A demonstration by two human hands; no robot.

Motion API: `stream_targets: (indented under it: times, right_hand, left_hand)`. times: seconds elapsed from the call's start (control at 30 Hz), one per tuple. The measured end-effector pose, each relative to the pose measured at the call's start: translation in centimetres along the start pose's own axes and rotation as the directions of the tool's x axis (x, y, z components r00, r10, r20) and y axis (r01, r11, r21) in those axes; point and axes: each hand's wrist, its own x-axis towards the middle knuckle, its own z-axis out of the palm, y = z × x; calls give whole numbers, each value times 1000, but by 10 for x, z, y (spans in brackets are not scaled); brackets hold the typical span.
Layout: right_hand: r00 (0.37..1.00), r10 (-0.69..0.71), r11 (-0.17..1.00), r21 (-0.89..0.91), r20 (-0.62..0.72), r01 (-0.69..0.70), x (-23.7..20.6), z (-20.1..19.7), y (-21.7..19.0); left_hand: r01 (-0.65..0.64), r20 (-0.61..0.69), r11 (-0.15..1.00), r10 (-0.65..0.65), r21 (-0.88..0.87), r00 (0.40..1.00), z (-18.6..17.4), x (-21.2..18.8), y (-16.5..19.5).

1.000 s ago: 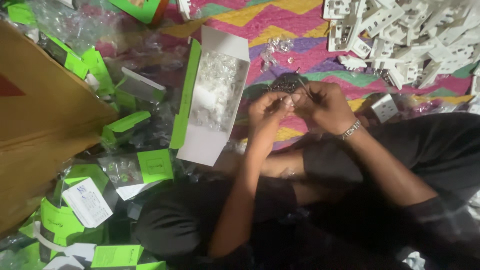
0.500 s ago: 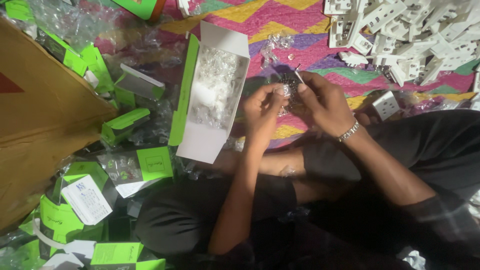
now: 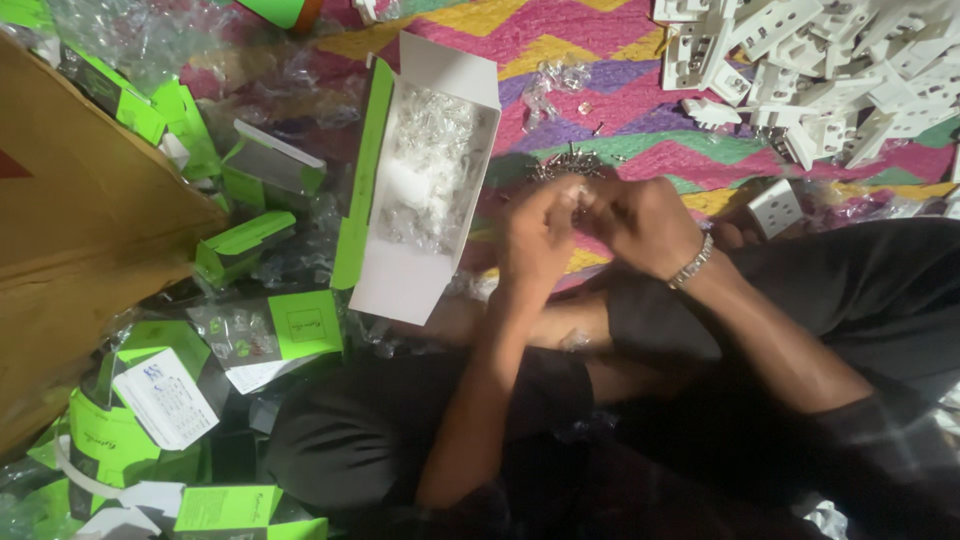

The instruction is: The person sits on a colorful mat and repeatedly picks up small metal screws from a plastic bag, separating them by hand and placing them into a small pile on the mat. The person handles the screws one by one, occasionally adjusting the pile.

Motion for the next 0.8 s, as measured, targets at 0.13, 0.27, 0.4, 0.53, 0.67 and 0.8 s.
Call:
stream_targets:
  times: [0.13,0.27,0.4,0.53,0.67,0.8]
  right_hand:
    - [926,350,865,429,-144,-261,11,-22,25]
    - [951,283,693,658,127,-294,5,-24,20]
    - [982,107,631,752,159,-190,2,-12,10]
    - [996,58,628,773,72,-93,2,-5,20]
    - [995,87,609,787,51,-94,-3,3,25]
    - [933,359,563,805,-31,-189,10,-5,16]
  left_hand:
    - [-104,77,993,100,52,992,13,-11,27]
    - [173,-14,944,-184,-282,983,17,1,13]
    - [362,53,737,-407,-571,912,16,1,-7]
    - [506,195,487,-555,-712,809,21,-8,-13]
    - [572,197,627,-565,-529,802,17,-4,-11]
    - [242,369,970,-215,-28,904,12,-1,8]
